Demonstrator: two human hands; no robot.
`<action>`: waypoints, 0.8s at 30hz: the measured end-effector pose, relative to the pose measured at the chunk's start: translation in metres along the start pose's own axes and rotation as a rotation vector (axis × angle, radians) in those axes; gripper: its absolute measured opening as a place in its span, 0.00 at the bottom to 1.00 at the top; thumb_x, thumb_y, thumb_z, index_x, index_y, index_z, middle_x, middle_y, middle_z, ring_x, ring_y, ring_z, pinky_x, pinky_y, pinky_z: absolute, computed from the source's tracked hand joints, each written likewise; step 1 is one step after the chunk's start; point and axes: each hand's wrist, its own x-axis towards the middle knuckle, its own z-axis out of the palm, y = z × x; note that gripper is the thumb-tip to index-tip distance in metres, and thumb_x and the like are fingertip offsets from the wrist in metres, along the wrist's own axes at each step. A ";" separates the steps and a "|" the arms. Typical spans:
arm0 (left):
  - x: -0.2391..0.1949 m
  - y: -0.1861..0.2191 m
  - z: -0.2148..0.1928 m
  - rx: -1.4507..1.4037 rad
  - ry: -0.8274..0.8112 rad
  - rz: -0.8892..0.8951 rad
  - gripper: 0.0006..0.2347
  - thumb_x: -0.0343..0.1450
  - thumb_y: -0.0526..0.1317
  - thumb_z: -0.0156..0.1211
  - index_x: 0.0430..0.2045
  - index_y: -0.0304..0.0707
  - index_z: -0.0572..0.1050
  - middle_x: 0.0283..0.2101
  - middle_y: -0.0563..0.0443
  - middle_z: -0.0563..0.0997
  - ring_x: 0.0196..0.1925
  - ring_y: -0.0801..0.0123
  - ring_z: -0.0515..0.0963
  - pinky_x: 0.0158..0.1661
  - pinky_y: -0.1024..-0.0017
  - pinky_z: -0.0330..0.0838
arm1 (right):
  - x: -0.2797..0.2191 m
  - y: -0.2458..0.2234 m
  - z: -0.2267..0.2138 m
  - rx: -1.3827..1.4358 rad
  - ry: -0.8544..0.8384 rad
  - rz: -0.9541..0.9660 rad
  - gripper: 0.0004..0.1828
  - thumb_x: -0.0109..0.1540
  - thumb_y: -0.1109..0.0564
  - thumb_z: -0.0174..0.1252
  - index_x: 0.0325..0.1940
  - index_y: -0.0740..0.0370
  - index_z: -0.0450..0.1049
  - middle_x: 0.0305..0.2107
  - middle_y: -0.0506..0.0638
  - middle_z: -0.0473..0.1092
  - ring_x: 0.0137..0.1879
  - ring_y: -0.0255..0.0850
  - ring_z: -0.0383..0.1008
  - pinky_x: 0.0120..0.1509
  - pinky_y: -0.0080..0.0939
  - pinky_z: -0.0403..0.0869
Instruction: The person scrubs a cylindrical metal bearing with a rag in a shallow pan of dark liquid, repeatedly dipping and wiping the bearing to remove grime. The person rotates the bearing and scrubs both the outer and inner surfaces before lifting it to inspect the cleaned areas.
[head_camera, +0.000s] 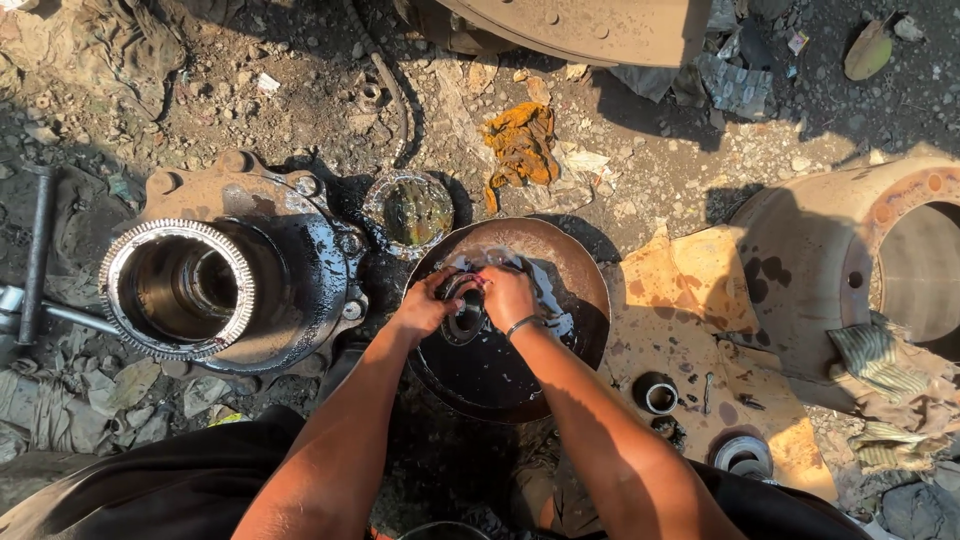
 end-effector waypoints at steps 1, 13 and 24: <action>-0.002 0.002 0.000 0.039 0.028 -0.008 0.31 0.65 0.27 0.64 0.66 0.33 0.63 0.60 0.43 0.78 0.57 0.63 0.79 0.57 0.70 0.73 | 0.000 0.007 0.005 -0.016 0.019 0.020 0.10 0.59 0.63 0.57 0.44 0.61 0.80 0.36 0.61 0.77 0.42 0.57 0.79 0.48 0.51 0.77; -0.006 -0.006 0.016 -0.140 0.210 0.029 0.27 0.65 0.26 0.64 0.63 0.29 0.69 0.58 0.38 0.80 0.55 0.61 0.80 0.56 0.71 0.73 | -0.047 0.051 0.051 0.066 0.088 0.342 0.08 0.56 0.58 0.59 0.37 0.59 0.80 0.33 0.61 0.77 0.41 0.59 0.78 0.44 0.52 0.75; 0.009 -0.026 0.034 -0.239 0.420 0.137 0.25 0.65 0.29 0.67 0.58 0.30 0.68 0.53 0.42 0.79 0.50 0.64 0.79 0.51 0.71 0.73 | -0.086 0.029 0.056 0.382 0.003 0.558 0.03 0.56 0.63 0.62 0.31 0.67 0.77 0.22 0.52 0.75 0.28 0.39 0.74 0.34 0.39 0.73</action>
